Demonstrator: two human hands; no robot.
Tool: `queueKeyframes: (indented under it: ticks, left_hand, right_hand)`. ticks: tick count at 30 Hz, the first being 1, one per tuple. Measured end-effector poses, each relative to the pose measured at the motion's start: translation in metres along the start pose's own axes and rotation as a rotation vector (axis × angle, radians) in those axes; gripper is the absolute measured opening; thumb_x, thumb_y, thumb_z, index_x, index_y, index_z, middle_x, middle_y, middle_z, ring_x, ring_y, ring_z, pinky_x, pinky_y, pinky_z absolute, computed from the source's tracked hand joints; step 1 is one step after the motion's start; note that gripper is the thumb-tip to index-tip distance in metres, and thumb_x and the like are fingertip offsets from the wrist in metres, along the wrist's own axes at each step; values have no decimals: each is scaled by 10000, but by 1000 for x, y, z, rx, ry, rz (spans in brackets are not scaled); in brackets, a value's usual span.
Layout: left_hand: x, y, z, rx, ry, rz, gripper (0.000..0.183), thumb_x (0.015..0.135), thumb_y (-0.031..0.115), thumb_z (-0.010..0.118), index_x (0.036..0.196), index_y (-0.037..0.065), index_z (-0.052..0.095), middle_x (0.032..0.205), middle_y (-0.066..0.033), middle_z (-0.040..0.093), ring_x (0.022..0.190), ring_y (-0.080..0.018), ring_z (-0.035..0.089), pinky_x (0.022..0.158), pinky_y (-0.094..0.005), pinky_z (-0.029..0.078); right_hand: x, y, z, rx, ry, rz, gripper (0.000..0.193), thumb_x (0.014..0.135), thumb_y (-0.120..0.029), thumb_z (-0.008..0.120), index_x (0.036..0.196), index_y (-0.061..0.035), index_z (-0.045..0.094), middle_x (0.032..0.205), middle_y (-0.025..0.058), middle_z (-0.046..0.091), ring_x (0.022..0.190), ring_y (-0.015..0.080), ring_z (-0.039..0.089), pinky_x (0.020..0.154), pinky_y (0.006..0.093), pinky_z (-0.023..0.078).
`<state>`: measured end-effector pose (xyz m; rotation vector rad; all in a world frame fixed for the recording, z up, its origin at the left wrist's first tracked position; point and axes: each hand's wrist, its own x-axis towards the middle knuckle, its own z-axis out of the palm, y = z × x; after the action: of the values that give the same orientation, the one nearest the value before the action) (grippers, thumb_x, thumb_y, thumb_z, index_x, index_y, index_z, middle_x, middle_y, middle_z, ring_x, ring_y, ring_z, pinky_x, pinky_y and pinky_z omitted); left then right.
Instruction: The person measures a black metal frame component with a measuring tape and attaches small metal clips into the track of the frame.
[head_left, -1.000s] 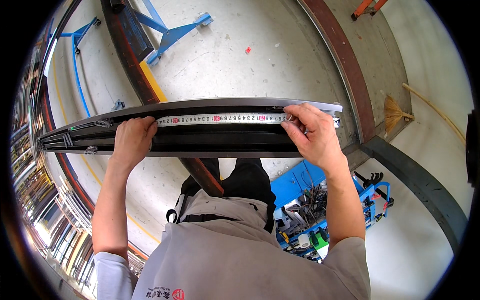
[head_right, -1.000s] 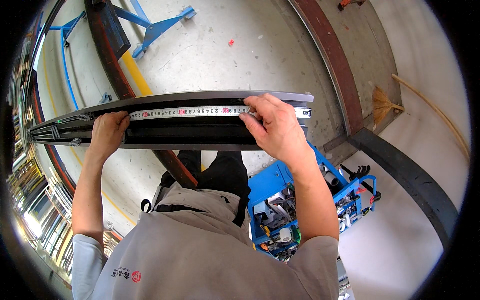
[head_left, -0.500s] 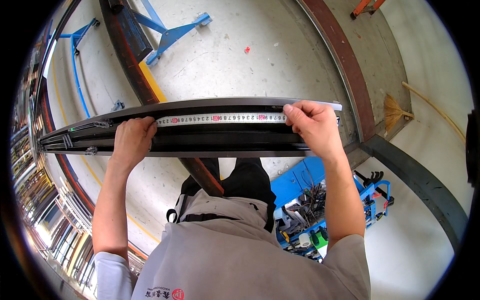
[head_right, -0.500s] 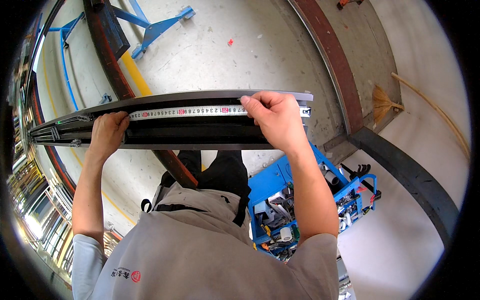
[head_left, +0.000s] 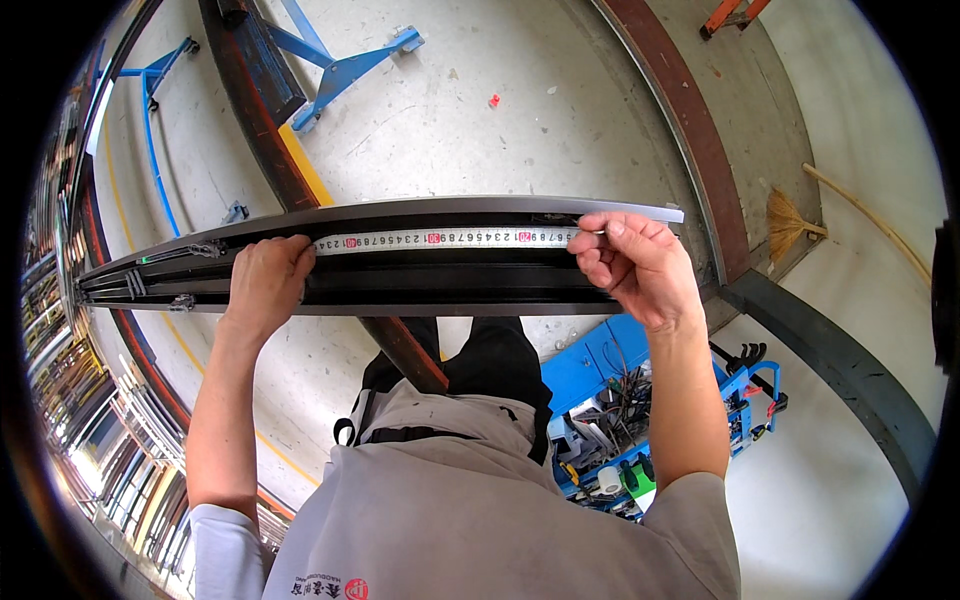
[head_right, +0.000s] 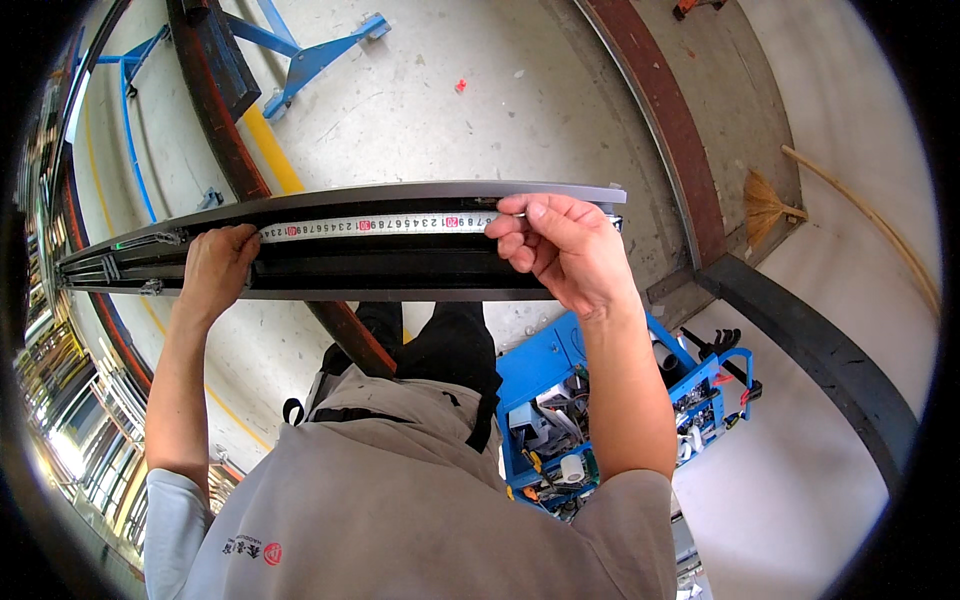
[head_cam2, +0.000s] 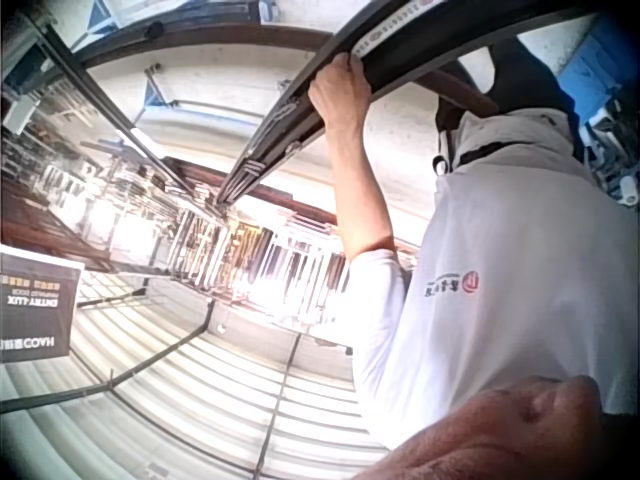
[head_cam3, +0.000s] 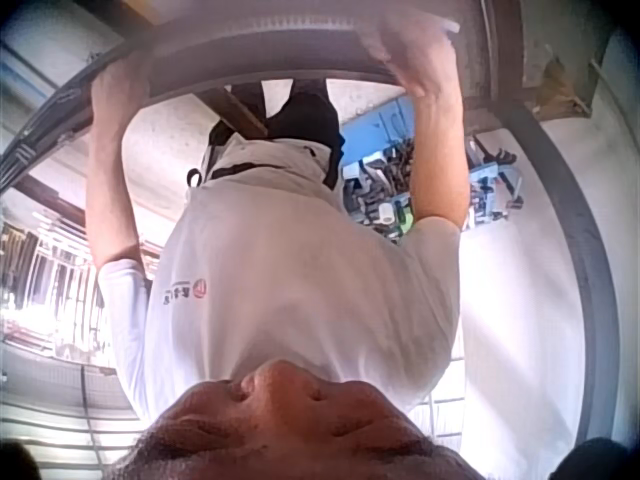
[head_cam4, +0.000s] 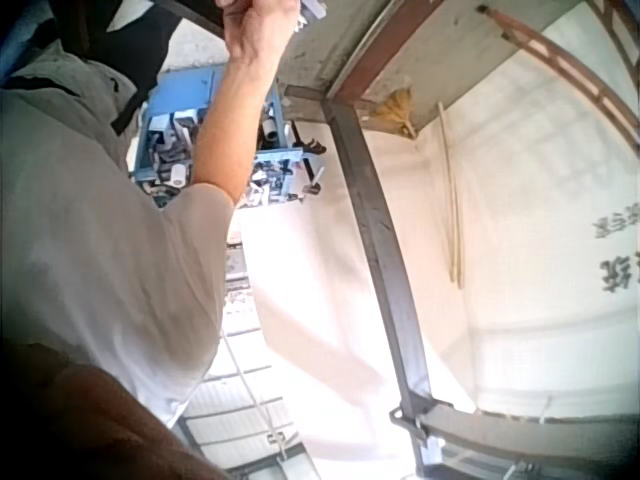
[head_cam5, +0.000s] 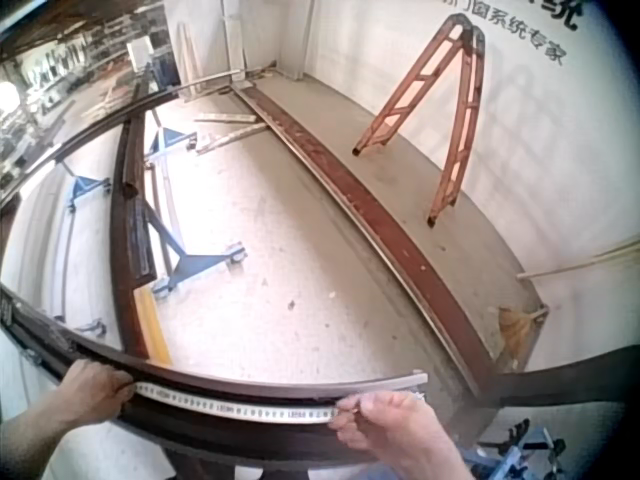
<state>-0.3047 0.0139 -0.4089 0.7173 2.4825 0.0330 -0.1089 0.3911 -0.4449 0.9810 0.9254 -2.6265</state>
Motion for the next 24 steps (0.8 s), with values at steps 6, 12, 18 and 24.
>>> queueKeyframes:
  ticks: [6,12,18,24]
  left_hand:
    - [0,-2,0,2,2,9,206,968,176,591,875,11,672,800,-211,679,792,-434,652,736,-522,508]
    - [0,-1,0,1,7,21,220,971,184,582,866,11,668,792,-211,675,785,-433,649,725,-523,506]
    - [0,-2,2,-9,30,32,227,974,190,579,861,15,669,757,-195,671,763,-428,649,715,-514,508]
    - [1,1,-2,-41,-27,-27,229,976,190,578,856,20,672,732,-179,669,744,-412,653,707,-505,511]
  right_hand:
    - [-3,5,-1,-78,-54,-38,211,1002,4,596,1190,75,660,1062,209,746,899,259,751,712,294,602]
    - [2,7,11,-374,7,-139,89,951,26,673,1038,37,663,950,144,752,801,188,736,657,263,576]
    - [12,2,27,-613,192,-132,186,983,-146,693,861,-8,666,780,85,725,615,120,673,502,244,491]
    - [11,1,9,-220,82,-31,256,1047,-179,578,940,28,683,819,140,740,645,165,693,516,255,498]
